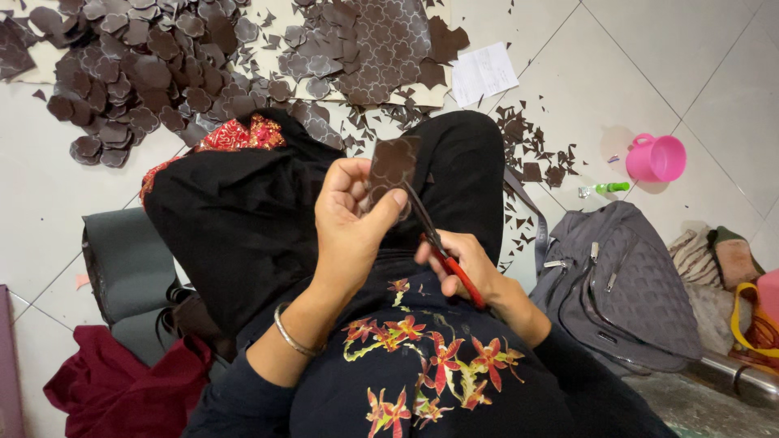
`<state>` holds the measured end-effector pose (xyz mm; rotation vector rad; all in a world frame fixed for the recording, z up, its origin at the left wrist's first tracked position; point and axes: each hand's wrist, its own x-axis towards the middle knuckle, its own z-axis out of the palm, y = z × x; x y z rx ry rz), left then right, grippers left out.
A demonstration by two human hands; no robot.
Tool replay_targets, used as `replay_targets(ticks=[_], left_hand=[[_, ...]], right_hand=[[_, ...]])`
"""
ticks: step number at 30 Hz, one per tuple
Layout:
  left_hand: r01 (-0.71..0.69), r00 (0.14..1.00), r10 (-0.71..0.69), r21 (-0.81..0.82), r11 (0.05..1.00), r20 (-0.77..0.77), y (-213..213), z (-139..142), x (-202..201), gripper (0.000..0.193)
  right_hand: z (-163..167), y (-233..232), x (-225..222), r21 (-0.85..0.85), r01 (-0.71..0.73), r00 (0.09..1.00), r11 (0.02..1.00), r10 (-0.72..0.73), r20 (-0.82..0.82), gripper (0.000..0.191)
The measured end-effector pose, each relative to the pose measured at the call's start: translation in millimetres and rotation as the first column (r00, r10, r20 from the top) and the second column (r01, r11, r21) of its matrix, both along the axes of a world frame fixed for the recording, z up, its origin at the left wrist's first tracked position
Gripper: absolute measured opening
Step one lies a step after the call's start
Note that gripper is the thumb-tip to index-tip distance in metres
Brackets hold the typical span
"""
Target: The person sits on the floor and uses red-handled scissors to cut flower-shaped pieces from a sheet of dark brown patterned material. They hold the material with one hand and cut along the outlines with the other, placing the finished shapes into a growing pile on the floor.
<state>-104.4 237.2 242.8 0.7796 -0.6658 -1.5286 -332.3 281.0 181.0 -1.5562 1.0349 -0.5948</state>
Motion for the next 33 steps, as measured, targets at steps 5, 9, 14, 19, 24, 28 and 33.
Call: replay_targets(ticks=[5,9,14,19,24,28,33], left_hand=[[-0.047,0.997,0.047,-0.001,0.999,0.053,-7,-6,11,0.022],[0.042,0.99,-0.043,0.008,0.999,0.134,-9,-9,16,0.018],[0.209,0.962,-0.214,0.047,0.977,0.172,-5,-8,8,0.028],[0.29,0.947,-0.301,0.103,0.952,0.115,-2,-10,3,0.03],[0.285,0.948,-0.244,0.202,0.937,-0.206,1,-16,-2,0.028],[0.271,0.952,-0.262,0.039,0.962,-0.16,6,-20,-7,0.034],[0.251,0.96,-0.237,0.085,0.964,-0.147,6,-29,-11,0.03]], right_hand=[[4,-1,-13,0.005,-0.001,1.0,1.0,0.001,0.002,0.108],[6,-2,-17,0.037,0.17,0.964,0.985,-0.174,0.201,0.093],[22,-14,-6,0.084,0.326,0.899,0.942,-0.336,0.279,0.047],[43,-22,9,0.197,0.374,0.886,0.907,-0.412,0.214,0.022],[46,-22,17,0.2,0.402,0.866,0.893,-0.442,0.235,0.018],[43,-23,16,0.25,0.424,0.848,0.87,-0.479,0.229,0.018],[37,-23,15,0.29,0.356,0.833,0.888,-0.442,0.332,0.019]])
